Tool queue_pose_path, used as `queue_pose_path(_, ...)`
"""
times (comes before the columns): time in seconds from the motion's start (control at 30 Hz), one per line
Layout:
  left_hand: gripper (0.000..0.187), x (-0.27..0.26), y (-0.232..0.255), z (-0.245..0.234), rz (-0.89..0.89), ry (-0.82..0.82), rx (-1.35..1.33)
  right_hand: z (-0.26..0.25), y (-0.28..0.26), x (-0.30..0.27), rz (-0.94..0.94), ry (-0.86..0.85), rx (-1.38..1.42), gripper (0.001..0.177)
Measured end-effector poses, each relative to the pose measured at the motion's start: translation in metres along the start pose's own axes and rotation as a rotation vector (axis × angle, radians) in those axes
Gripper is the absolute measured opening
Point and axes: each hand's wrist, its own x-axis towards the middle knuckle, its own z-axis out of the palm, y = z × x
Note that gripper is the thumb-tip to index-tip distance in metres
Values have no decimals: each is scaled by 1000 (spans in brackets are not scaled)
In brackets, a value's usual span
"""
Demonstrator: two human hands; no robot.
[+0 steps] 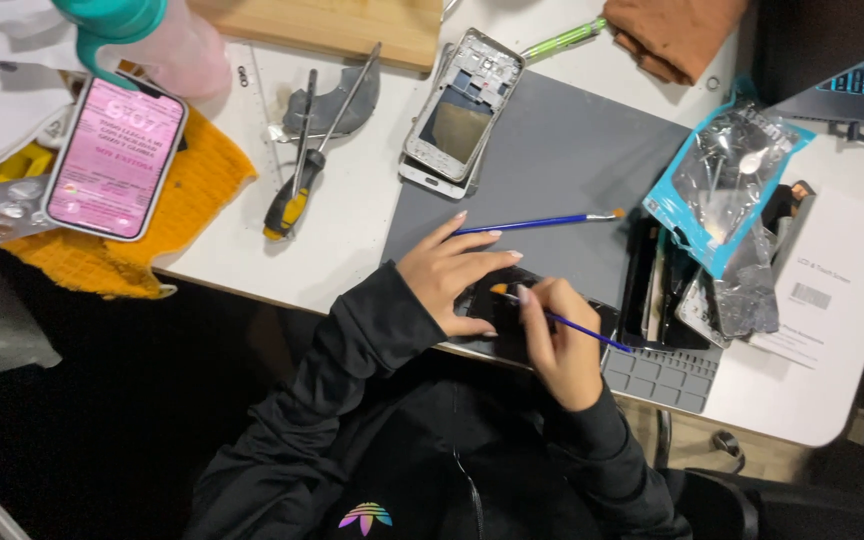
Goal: The person cleans the back of a black smartphone using a small brush, then sets it aside. They pick up a detached smartphone screen and clean its surface with the same brush. The workspace contains various tools and disassembled phone parts.
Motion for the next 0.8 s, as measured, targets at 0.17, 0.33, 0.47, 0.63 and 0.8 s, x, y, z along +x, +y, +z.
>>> queue_pose_path(0.17,102,-2,3,-3,-14,-25,29,-1,-3,5,7,10,-12,26)
queue_pose_path(0.33,111,-1,4,-4,-44,-33,29,2,-4,6,34,-1,36,29)
queue_pose_path(0.47,118,-1,2,-6,-58,-25,32,6,-4,12,33,-45,76,31)
queue_pose_path(0.63,120,-1,1,-6,-67,-18,32,5,-3,17,44,-65,28,32)
queue_pose_path(0.8,120,-2,-1,-6,-62,-22,23,4,-5,20,52,-71,10,33)
